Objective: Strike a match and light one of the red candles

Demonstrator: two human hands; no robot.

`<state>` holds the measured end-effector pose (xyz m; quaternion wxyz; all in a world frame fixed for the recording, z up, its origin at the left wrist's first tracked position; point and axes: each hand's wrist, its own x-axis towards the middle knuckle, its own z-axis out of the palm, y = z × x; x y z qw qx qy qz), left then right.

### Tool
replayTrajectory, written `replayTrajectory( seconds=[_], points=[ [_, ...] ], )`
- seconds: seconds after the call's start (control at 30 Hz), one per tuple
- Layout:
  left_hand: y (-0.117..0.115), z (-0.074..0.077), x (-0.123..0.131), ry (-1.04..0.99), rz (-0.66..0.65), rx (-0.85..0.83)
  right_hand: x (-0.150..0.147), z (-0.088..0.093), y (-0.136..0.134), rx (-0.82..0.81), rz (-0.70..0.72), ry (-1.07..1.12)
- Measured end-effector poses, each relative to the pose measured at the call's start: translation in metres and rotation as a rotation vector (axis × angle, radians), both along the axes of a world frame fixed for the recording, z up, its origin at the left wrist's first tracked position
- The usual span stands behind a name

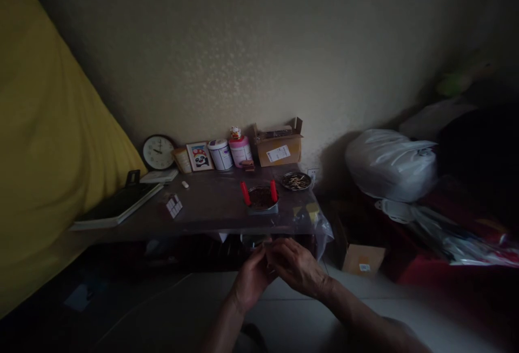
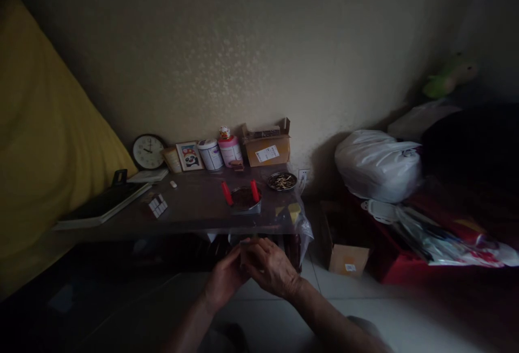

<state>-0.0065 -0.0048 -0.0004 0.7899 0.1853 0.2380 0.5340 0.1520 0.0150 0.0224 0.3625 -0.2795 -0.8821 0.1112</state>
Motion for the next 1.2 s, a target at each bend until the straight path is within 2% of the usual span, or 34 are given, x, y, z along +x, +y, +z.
replayTrajectory(
  seconds=[0.1, 0.23, 0.37, 0.5, 0.83, 1.2],
  points=[
    [0.001, 0.001, -0.002, -0.003, 0.022, -0.023, 0.001, 0.005, 0.001, -0.12, 0.024, 0.081],
    [-0.001, 0.001, -0.002, 0.108, 0.036, -0.095, 0.002, -0.002, 0.007, -0.199, -0.036, 0.107],
    [-0.001, -0.002, 0.001, 0.211, 0.033, -0.116, 0.004, -0.012, 0.012, -0.208, -0.058, 0.06],
    [0.0, -0.002, 0.004, 0.273, 0.005, -0.137, 0.005, -0.014, 0.011, -0.187, -0.072, 0.029],
    [0.0, -0.002, 0.005, 0.294, -0.056, -0.159, 0.003, -0.015, 0.008, -0.09, -0.119, -0.047],
    [0.0, -0.004, 0.004, 0.325, -0.102, -0.181, 0.003, -0.013, 0.009, -0.158, -0.142, -0.042]
  ],
)
